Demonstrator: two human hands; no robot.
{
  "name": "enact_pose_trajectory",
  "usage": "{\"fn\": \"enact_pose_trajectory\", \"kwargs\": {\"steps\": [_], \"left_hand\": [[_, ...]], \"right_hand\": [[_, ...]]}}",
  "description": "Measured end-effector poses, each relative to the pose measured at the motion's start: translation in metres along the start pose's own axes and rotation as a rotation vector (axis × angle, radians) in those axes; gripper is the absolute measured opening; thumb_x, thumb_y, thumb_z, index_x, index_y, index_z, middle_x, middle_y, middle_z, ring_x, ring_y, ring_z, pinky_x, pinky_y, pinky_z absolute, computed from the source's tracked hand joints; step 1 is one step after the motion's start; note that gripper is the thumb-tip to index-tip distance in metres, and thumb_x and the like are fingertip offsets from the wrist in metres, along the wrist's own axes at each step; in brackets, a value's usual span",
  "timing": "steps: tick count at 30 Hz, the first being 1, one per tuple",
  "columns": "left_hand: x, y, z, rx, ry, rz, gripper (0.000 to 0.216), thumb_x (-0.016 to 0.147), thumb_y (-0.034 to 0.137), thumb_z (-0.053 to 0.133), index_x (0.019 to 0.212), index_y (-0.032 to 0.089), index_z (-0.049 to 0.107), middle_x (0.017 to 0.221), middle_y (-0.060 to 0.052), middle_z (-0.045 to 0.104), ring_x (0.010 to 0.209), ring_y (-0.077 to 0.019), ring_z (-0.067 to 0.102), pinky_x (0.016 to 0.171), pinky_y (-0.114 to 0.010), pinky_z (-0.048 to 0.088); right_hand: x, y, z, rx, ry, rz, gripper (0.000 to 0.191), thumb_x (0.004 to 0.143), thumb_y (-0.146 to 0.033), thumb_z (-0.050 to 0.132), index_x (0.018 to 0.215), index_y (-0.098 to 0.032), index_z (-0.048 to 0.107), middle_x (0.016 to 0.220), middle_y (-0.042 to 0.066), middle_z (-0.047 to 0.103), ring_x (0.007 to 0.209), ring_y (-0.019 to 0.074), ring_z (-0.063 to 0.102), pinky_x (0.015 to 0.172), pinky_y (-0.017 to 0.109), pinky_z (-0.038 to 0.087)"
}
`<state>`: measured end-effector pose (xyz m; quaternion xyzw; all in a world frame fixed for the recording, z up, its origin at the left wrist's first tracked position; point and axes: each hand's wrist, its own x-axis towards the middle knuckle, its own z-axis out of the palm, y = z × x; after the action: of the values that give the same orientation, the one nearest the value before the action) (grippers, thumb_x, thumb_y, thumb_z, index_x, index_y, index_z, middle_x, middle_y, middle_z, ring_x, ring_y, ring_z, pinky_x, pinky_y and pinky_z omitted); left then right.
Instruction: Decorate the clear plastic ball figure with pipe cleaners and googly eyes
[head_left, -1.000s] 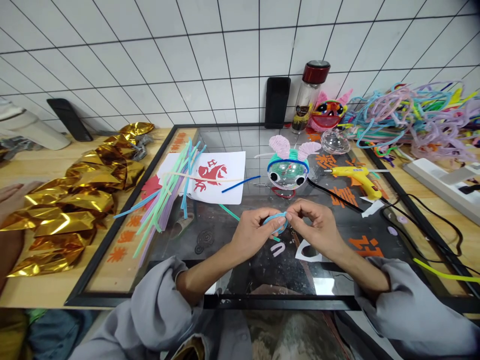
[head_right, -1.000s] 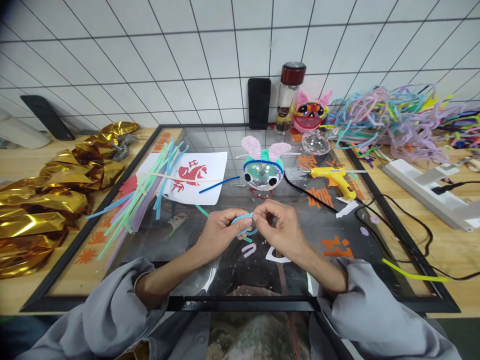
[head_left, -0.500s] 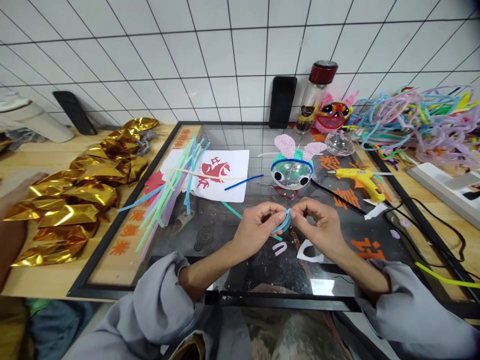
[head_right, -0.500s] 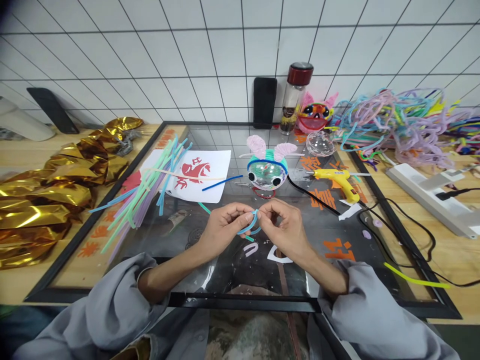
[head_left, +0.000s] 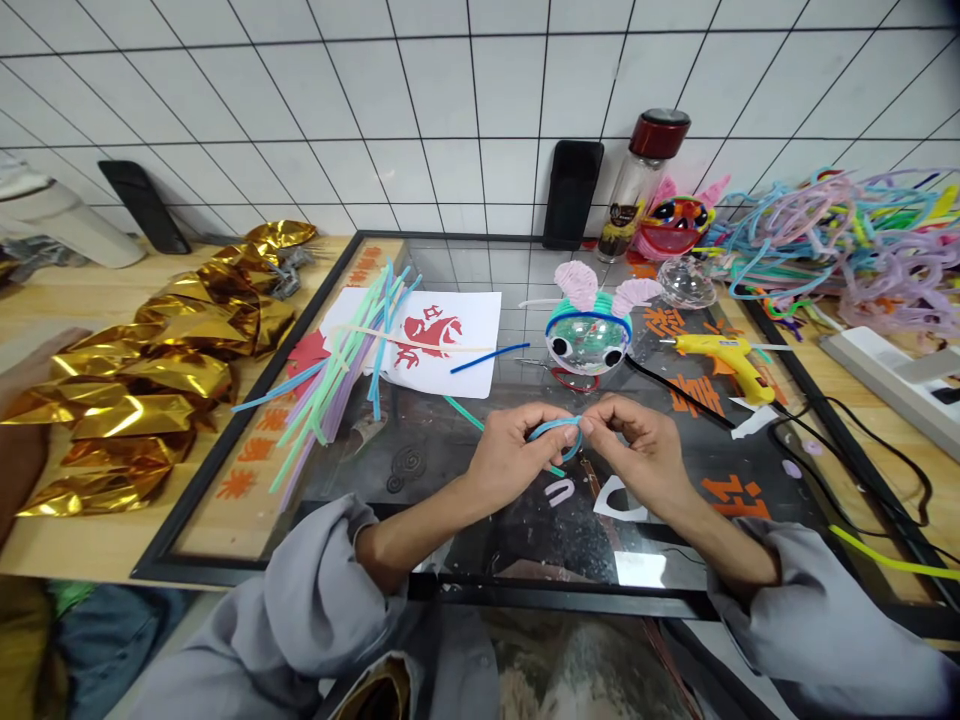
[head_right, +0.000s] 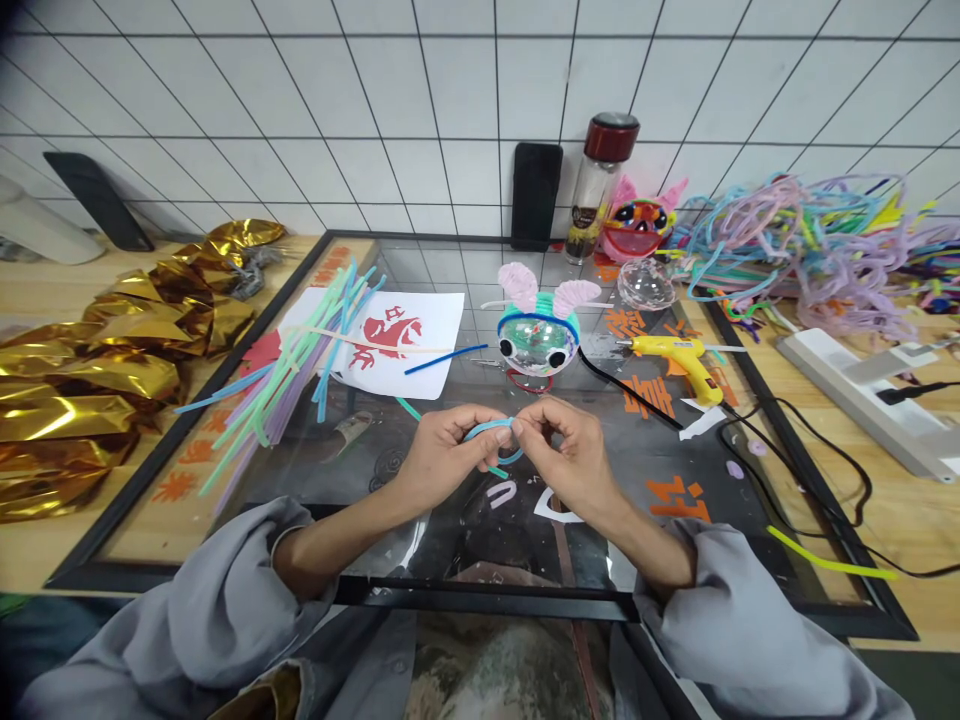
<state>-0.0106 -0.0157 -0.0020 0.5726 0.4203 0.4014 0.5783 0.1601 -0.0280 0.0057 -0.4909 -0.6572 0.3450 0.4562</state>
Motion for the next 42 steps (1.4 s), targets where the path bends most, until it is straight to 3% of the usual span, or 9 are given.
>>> {"fn": "enact_pose_trajectory", "kwargs": {"steps": [8, 18, 22, 30, 33, 36, 39, 42], "left_hand": [[0.001, 0.005, 0.000, -0.115, 0.004, -0.093, 0.024, 0.076, 0.036, 0.072, 0.076, 0.012, 0.069, 0.063, 0.000, 0.065, 0.049, -0.0062, 0.053, 0.049, -0.019, 0.047], [0.000, 0.002, -0.001, -0.071, -0.042, -0.074, 0.029, 0.079, 0.040, 0.069, 0.079, 0.012, 0.067, 0.061, 0.001, 0.061, 0.050, -0.0068, 0.053, 0.049, -0.019, 0.046], [-0.001, 0.001, -0.001, -0.056, -0.087, -0.049, 0.039, 0.088, 0.051, 0.058, 0.086, 0.012, 0.065, 0.068, -0.001, 0.064, 0.050, -0.0075, 0.052, 0.048, -0.020, 0.044], [-0.002, 0.002, 0.000, 0.122, 0.036, 0.030, 0.031, 0.091, 0.041, 0.053, 0.081, 0.014, 0.065, 0.073, -0.001, 0.059, 0.066, -0.0111, 0.052, 0.060, -0.021, 0.045], [-0.002, 0.002, 0.000, 0.136, 0.051, 0.042, 0.029, 0.091, 0.039, 0.053, 0.081, 0.015, 0.065, 0.076, -0.002, 0.061, 0.069, -0.0122, 0.054, 0.063, -0.022, 0.047], [-0.003, 0.001, -0.001, 0.154, 0.065, 0.027, 0.028, 0.091, 0.039, 0.053, 0.082, 0.015, 0.065, 0.075, -0.002, 0.060, 0.071, -0.0127, 0.054, 0.062, -0.021, 0.046], [-0.004, 0.000, -0.002, 0.162, 0.053, 0.019, 0.029, 0.091, 0.041, 0.053, 0.083, 0.015, 0.065, 0.071, 0.000, 0.056, 0.067, -0.0113, 0.050, 0.060, -0.020, 0.044], [-0.005, 0.001, -0.002, 0.137, 0.035, 0.020, 0.032, 0.091, 0.044, 0.051, 0.084, 0.016, 0.064, 0.070, 0.001, 0.053, 0.063, -0.0097, 0.046, 0.055, -0.019, 0.041]], "right_hand": [[0.001, 0.001, -0.006, 0.004, -0.087, -0.051, 0.019, 0.091, -0.028, 0.059, 0.077, -0.018, 0.066, 0.069, -0.001, 0.061, 0.062, 0.0110, 0.054, 0.059, 0.024, 0.040], [0.003, 0.000, -0.004, -0.095, -0.046, -0.147, 0.018, 0.086, -0.018, 0.060, 0.069, -0.019, 0.063, 0.061, -0.003, 0.057, 0.056, 0.0092, 0.050, 0.055, 0.022, 0.039], [0.003, 0.002, -0.004, -0.128, -0.023, -0.128, 0.018, 0.086, -0.017, 0.059, 0.068, -0.018, 0.062, 0.061, -0.004, 0.056, 0.057, 0.0090, 0.050, 0.055, 0.022, 0.039], [0.001, 0.001, -0.002, -0.136, 0.006, -0.136, 0.007, 0.084, -0.016, 0.059, 0.079, -0.018, 0.063, 0.069, -0.003, 0.056, 0.061, 0.0097, 0.052, 0.058, 0.023, 0.042], [0.003, 0.002, -0.004, -0.146, 0.089, -0.175, 0.008, 0.086, -0.017, 0.058, 0.081, -0.019, 0.063, 0.071, -0.002, 0.057, 0.062, 0.0104, 0.053, 0.059, 0.023, 0.042], [0.012, 0.007, -0.017, -0.277, 0.254, -0.193, 0.011, 0.085, -0.019, 0.056, 0.076, -0.020, 0.061, 0.067, -0.002, 0.057, 0.060, 0.0118, 0.052, 0.059, 0.025, 0.042], [0.027, 0.015, -0.046, -0.585, 0.418, -0.110, 0.012, 0.085, -0.023, 0.053, 0.080, -0.019, 0.063, 0.072, 0.002, 0.062, 0.065, 0.0160, 0.056, 0.065, 0.029, 0.045], [0.039, 0.025, -0.082, -1.015, 0.517, 0.090, 0.026, 0.088, -0.029, 0.048, 0.099, -0.015, 0.067, 0.098, 0.015, 0.068, 0.094, 0.0273, 0.061, 0.082, 0.039, 0.045]]}}
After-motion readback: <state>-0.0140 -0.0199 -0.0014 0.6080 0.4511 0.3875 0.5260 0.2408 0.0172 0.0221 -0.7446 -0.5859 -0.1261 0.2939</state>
